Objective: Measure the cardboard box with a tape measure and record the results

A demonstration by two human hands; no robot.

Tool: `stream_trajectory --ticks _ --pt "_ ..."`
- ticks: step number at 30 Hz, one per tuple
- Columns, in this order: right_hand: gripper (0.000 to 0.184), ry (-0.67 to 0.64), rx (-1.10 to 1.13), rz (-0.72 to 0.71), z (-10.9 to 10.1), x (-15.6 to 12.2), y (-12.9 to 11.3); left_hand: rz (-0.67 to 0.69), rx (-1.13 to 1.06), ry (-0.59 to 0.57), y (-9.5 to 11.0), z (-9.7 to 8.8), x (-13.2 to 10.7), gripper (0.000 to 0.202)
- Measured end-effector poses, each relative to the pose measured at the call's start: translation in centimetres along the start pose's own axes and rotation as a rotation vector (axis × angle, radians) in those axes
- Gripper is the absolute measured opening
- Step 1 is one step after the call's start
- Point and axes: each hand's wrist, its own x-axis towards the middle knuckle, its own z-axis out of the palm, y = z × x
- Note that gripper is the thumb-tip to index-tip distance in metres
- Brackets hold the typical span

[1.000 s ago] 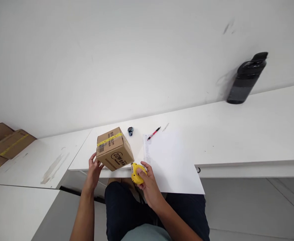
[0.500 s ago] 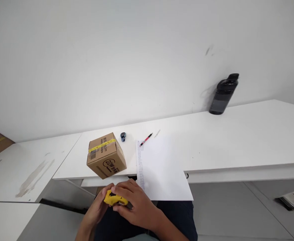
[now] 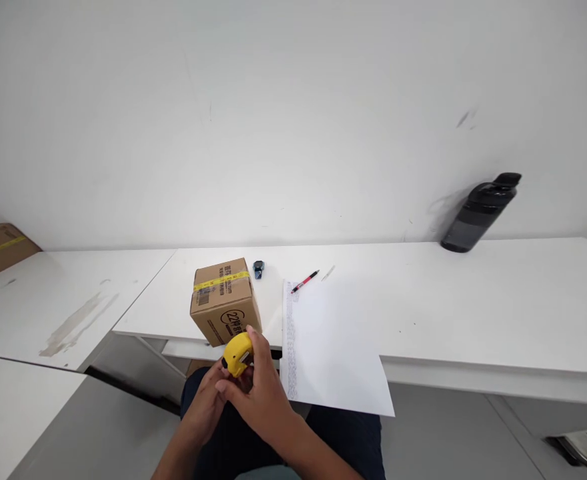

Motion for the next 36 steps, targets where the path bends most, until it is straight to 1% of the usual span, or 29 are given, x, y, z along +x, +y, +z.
stream_trajectory --ticks 2,4,6,8,10,11,13,15,17,19,22,24,26,27,29,31,34,36 --pt "0.076 0.043 -0.010 -0.018 0.4 -0.1 0.3 -0.003 -0.011 0.005 -0.2 0.0 -0.2 0.042" --pt "0.067 0.087 0.012 -0.037 0.7 -0.1 0.7 0.003 0.063 -0.008 0.0 -0.4 -0.3 0.037" --pt "0.064 0.143 0.065 -0.016 0.5 0.4 1.0 0.025 0.170 -0.029 0.8 -1.2 -0.3 0.037" --pt "0.065 0.221 0.160 0.078 -0.5 1.8 1.2 0.059 0.236 -0.037 2.5 -2.4 -0.2 0.039" --pt "0.072 0.324 0.274 0.203 -2.4 4.0 1.6 0.097 0.253 -0.003 4.7 -4.2 -0.1 0.043" --pt "0.076 0.403 0.317 0.234 -3.7 5.3 1.9 0.117 0.253 0.029 6.0 -5.3 -0.1 0.044" --pt "0.082 0.574 0.334 0.236 -6.7 7.8 3.1 0.147 0.240 0.114 8.5 -7.8 -0.2 0.044" --pt "0.085 0.686 0.318 0.211 -9.7 9.9 4.4 0.151 0.196 0.187 10.9 -10.4 -0.3 0.043" --pt "0.086 0.742 0.304 0.190 -12.4 11.4 5.6 0.129 0.167 0.219 12.8 -12.6 -0.2 0.041" --pt "0.087 0.759 0.312 0.152 -14.3 12.4 6.2 0.135 0.150 0.252 14.3 -14.2 0.1 0.039" --pt "0.085 0.731 0.343 0.064 -15.8 13.6 6.0 0.232 0.049 0.315 15.7 -15.0 0.7 0.036" --pt "0.084 0.714 0.344 0.018 -16.0 14.4 5.6 0.332 0.009 0.369 16.0 -15.0 1.2 0.034" --pt "0.083 0.709 0.330 0.001 -15.6 14.9 5.4 0.404 0.103 0.440 15.7 -14.6 2.0 0.031" --pt "0.084 0.704 0.318 0.010 -15.2 15.1 5.5 0.408 0.190 0.475 15.3 -14.4 2.5 0.030" --pt "0.085 0.680 0.282 0.062 -13.9 15.2 5.7 0.352 0.373 0.514 14.1 -13.8 3.6 0.032" --pt "0.085 0.638 0.249 0.116 -12.2 14.9 6.0 0.282 0.453 0.497 12.5 -12.9 4.8 0.035" --pt "0.082 0.559 0.248 0.109 -9.4 14.6 5.6 0.244 0.327 0.441 10.4 -11.2 6.4 0.039" --pt "0.079 0.508 0.249 0.081 -7.8 14.6 4.9 0.229 0.227 0.428 9.7 -9.9 7.3 0.037"
